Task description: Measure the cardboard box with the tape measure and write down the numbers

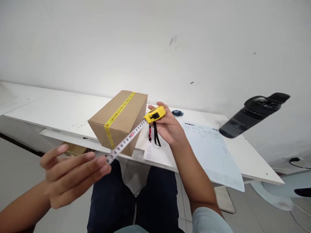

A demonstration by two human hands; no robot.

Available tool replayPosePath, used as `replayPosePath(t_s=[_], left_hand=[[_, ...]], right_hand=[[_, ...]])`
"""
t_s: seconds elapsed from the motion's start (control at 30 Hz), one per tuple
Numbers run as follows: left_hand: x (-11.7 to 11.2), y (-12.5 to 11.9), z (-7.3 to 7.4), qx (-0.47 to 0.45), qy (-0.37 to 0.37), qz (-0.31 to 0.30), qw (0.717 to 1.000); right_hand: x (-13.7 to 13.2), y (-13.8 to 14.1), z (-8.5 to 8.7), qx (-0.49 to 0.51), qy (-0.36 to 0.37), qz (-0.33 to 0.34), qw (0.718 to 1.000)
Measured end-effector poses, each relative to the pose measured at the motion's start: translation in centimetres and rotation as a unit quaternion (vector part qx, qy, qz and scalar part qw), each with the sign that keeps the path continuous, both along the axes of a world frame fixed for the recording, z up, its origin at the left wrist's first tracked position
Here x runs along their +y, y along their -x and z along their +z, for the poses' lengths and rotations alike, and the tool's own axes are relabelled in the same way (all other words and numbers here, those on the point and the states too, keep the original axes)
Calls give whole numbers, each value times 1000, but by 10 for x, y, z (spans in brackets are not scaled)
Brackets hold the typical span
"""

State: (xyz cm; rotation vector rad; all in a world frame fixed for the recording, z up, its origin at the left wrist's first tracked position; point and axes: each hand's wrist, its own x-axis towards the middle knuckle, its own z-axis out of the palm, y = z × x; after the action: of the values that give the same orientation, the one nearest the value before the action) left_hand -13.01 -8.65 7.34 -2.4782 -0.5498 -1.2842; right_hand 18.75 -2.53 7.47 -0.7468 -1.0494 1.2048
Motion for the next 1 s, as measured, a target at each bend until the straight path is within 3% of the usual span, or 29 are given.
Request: replayPosePath(t_s=[0.07,0.1,0.27,0.4,0.5,0.6,0.67,0.77,0.87,1.0], left_hand=[[6,-16,8,38,-97,-48,993],[12,-24,14,66,-111,-60,990],[53,-53,39,164,-3,-25,986],[69,-59,38,188,-40,-26,981],[68,-46,29,114,-157,-24,981],[62,-34,20,32,-253,18,967],[57,-33,13,17,-280,22,960],[54,-43,0,12,-275,-29,961],[60,-51,-10,-11,-221,-38,974],[72,-52,-15,-12,-152,-4,988]], right_hand=[[-6,7,-4,36,52,25,998],[-11,10,-5,47,70,39,996],[-43,17,-1,59,71,54,994],[-42,24,16,28,56,9,998],[-3,28,30,56,38,-13,998],[71,23,45,59,14,-92,994],[124,17,54,45,28,-149,987],[185,9,57,33,87,-175,980],[210,13,49,36,91,-171,980],[210,23,33,22,67,-148,987]])
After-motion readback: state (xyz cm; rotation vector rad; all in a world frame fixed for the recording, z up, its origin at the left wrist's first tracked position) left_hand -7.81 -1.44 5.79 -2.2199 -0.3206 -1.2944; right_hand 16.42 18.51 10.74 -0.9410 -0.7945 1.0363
